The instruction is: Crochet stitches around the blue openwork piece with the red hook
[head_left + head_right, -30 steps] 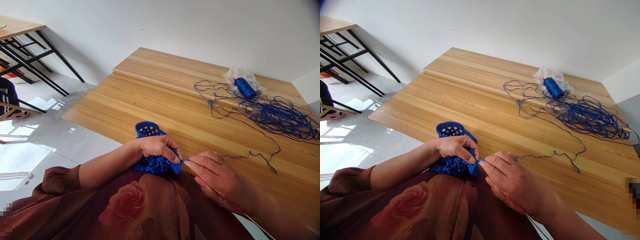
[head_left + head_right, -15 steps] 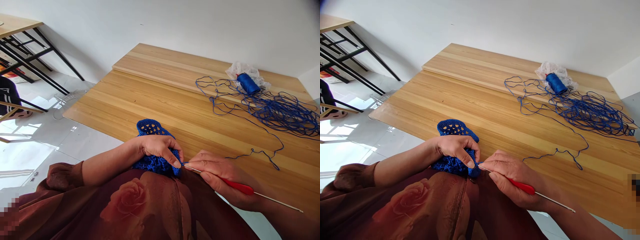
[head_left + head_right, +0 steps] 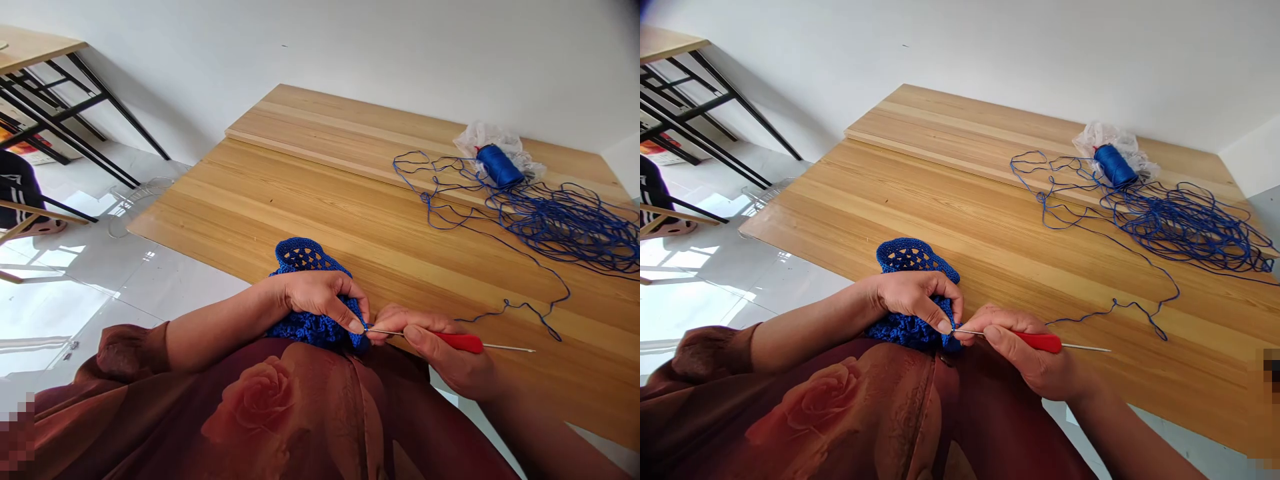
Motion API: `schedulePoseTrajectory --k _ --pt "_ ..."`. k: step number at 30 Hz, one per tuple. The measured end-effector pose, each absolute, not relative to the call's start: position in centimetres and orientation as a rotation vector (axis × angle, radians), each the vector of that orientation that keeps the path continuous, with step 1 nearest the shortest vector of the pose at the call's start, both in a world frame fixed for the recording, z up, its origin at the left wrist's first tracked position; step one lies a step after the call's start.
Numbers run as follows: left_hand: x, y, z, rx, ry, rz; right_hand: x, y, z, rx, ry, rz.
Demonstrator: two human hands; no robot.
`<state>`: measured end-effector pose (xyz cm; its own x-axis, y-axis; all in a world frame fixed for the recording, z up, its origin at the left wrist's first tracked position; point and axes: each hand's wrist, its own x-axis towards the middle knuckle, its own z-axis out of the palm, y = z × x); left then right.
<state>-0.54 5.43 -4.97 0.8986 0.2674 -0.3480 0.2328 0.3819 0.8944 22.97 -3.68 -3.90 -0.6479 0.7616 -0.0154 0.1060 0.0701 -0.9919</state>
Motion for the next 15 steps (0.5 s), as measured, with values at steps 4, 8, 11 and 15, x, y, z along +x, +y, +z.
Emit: schedulePoseTrajectory --k 4,8,11,15 --pt "-0.4 4.9 -5.1 1.223 0.583 0.143 22.1 -4.1 -5.9 -0.923 -1.744 1.306" --pt "-0.3 4.4 -5.3 1.286 0.660 0.204 22.0 -3.7 -6.2 -0.988 -2.022 0.716" --pt "-0.2 4.1 -5.4 1.287 0.708 0.271 22.2 -3.5 -6.1 -1.026 -2.083 0.567" --pt "-0.4 3.9 -4.9 1.256 0.735 0.307 22.1 -4.0 -6.2 -1.102 -2.019 0.617"
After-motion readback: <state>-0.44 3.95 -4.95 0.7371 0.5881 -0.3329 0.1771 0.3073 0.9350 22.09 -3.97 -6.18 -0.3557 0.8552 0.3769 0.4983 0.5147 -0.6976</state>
